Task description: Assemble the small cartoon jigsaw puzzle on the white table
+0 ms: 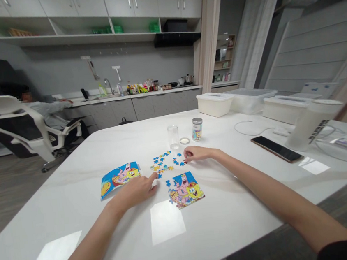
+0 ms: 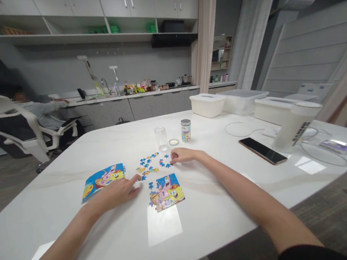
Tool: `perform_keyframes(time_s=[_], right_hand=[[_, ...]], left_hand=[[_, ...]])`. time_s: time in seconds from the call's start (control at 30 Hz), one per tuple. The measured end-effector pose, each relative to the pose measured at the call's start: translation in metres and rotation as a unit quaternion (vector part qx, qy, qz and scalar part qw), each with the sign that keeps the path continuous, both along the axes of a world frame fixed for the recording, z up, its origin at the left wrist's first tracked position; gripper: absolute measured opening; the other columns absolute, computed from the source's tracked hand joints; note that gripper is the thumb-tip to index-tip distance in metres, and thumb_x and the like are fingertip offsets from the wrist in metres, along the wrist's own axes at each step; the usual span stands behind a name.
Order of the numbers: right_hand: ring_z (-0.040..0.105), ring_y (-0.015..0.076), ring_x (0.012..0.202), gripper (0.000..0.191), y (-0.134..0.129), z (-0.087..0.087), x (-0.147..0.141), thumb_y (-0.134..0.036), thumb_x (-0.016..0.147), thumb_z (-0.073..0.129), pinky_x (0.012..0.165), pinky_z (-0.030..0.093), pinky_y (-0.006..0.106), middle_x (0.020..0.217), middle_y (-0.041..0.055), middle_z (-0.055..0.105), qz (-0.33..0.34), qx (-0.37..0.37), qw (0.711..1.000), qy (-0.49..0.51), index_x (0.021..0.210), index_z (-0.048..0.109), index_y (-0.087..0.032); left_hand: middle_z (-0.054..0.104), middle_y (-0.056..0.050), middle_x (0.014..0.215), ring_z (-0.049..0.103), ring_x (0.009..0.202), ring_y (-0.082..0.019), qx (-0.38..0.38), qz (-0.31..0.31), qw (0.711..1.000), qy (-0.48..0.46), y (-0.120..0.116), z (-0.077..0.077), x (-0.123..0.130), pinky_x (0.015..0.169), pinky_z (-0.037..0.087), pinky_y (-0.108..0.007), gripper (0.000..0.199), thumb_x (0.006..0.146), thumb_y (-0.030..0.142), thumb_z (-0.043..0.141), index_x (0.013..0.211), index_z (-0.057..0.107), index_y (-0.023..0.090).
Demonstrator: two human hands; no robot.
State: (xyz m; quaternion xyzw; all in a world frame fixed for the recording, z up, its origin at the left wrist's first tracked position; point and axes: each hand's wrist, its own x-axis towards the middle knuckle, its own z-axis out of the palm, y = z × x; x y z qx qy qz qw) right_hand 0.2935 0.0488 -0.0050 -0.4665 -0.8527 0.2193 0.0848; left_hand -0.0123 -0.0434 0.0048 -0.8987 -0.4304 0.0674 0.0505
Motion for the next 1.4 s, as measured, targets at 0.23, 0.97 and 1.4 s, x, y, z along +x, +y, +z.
perform_keyframes(time_s=[0.23,0.97,1.4], right_hand=[[0.056,0.0183,0.074,0.035,0.002,-0.011,-0.009,-0.036,0.09,0.048,0.067,0.037,0.027,0.087,0.0053,0.064,-0.047,0.045,0.998,-0.015,0.12,0.05,-0.017],[0.052,0.014,0.061,0.018,0.004,-0.029,-0.016,-0.025,0.088,0.047,0.059,0.03,0.023,0.065,-0.0025,0.058,-0.081,0.142,0.986,0.02,0.101,0.058,-0.02],[0.045,0.0131,0.057,0.012,0.006,-0.029,-0.01,-0.025,0.083,0.051,0.058,0.032,0.025,0.061,-0.0054,0.049,-0.036,0.073,0.99,0.119,0.093,0.054,-0.019]], left_hand=[[0.065,-0.008,0.07,0.066,0.073,-0.025,-0.003,0.006,1.0,0.015,-0.002,0.0,0.001,0.067,0.049,-0.034,0.027,0.096,0.028,0.033,0.112,0.051,0.015],[0.064,-0.01,0.067,0.063,0.064,-0.023,0.058,0.04,0.998,0.005,-0.004,-0.005,0.002,0.059,0.045,-0.032,0.028,0.091,0.03,0.035,0.086,0.058,0.016],[0.064,-0.009,0.065,0.065,0.063,-0.026,0.056,0.138,0.989,0.021,-0.007,-0.002,0.005,0.054,0.042,-0.031,0.031,0.091,0.036,0.033,0.1,0.054,0.015]])
